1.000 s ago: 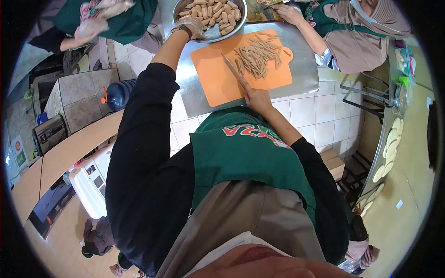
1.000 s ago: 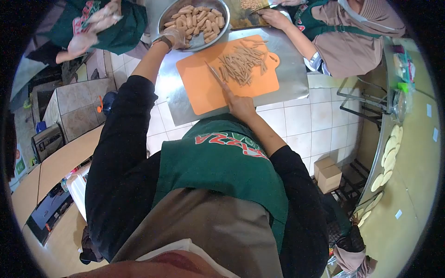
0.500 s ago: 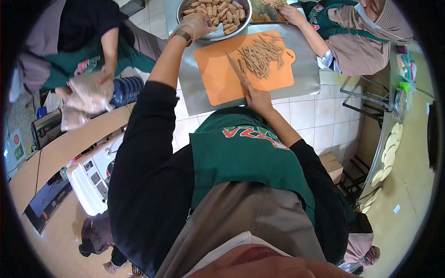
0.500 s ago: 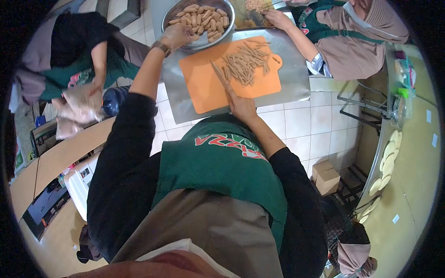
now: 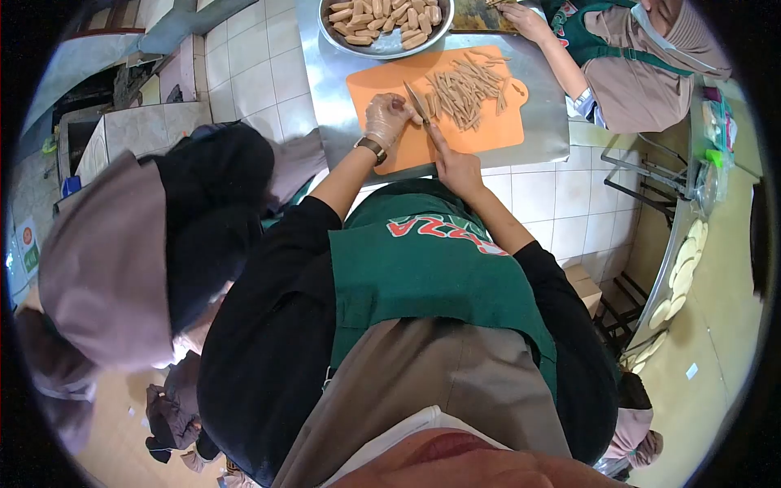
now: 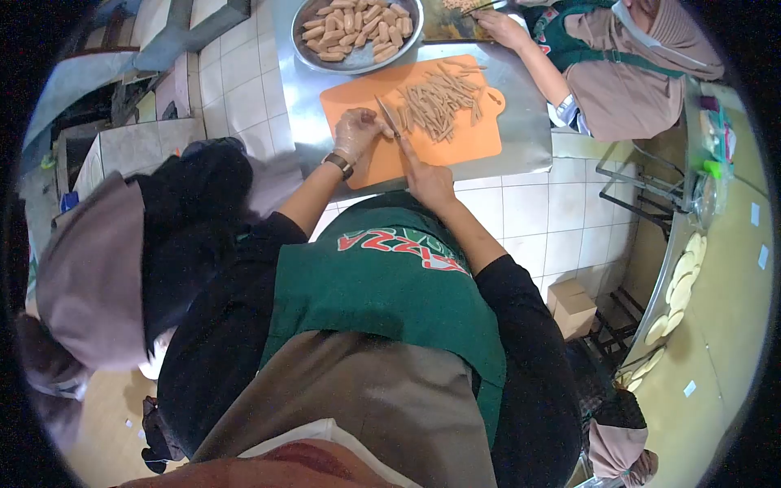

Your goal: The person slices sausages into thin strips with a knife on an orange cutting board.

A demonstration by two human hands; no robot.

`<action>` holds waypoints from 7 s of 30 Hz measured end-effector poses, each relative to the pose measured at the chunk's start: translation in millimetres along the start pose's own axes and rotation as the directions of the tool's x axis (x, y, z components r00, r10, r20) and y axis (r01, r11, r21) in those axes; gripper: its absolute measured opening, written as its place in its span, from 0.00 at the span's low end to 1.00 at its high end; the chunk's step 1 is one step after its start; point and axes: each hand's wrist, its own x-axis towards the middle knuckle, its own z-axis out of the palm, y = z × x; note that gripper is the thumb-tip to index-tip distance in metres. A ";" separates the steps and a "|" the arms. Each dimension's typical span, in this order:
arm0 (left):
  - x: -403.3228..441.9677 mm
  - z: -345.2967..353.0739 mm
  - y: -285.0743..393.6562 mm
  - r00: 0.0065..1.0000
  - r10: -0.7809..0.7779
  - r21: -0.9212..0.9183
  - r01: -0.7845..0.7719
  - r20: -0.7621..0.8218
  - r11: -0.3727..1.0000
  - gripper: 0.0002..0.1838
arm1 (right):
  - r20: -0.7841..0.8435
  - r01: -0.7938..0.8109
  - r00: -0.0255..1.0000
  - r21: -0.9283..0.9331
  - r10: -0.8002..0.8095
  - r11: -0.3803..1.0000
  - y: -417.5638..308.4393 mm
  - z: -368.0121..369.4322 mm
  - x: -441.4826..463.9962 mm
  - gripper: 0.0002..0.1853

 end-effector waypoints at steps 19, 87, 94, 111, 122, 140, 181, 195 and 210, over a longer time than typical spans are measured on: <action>-15.0 9.5 21.1 0.924 -0.363 -0.495 0.372 0.119 0.785 0.11 | -0.018 -0.043 0.999 0.016 0.043 0.999 -19.6 -5.4 -0.6 0.44; -4.9 5.6 6.1 0.844 -0.401 -0.662 0.531 0.356 0.529 0.13 | 0.010 -0.052 0.999 0.095 0.052 0.994 -21.8 9.1 5.8 0.44; -2.6 0.5 14.4 0.830 -0.428 -0.601 0.556 0.358 0.574 0.12 | -0.057 -0.038 0.998 0.070 0.042 0.997 -22.2 15.2 18.5 0.41; 1.9 2.7 0.9 0.852 -0.380 -0.614 0.524 0.361 0.591 0.10 | 0.049 -0.008 0.999 0.099 0.003 0.995 -6.9 -0.6 -18.6 0.44; 19.6 -24.5 1.4 0.972 -0.040 0.044 0.031 0.232 0.999 0.09 | 0.101 -0.009 0.995 -0.018 0.010 1.000 -9.2 -7.3 16.4 0.43; 220.9 -78.1 31.0 0.974 0.087 0.819 -0.223 0.209 0.529 0.11 | 0.133 0.143 0.981 -0.019 -0.140 0.989 6.2 -23.9 1.1 0.45; -4.1 24.2 -26.9 0.932 -0.360 -0.524 0.325 0.037 0.787 0.19 | -0.057 0.123 0.991 -0.027 -0.125 0.992 -11.4 -8.9 9.4 0.39; -2.1 11.5 -11.4 0.925 -0.367 -0.562 0.357 0.100 0.746 0.13 | -0.054 0.206 0.977 -0.030 -0.207 0.978 -11.0 -3.4 39.1 0.43; 6.6 -33.6 -9.3 0.830 0.556 0.086 -0.557 0.038 0.826 0.09 | 0.067 0.012 0.998 0.078 -0.017 0.997 3.0 -6.9 -16.4 0.41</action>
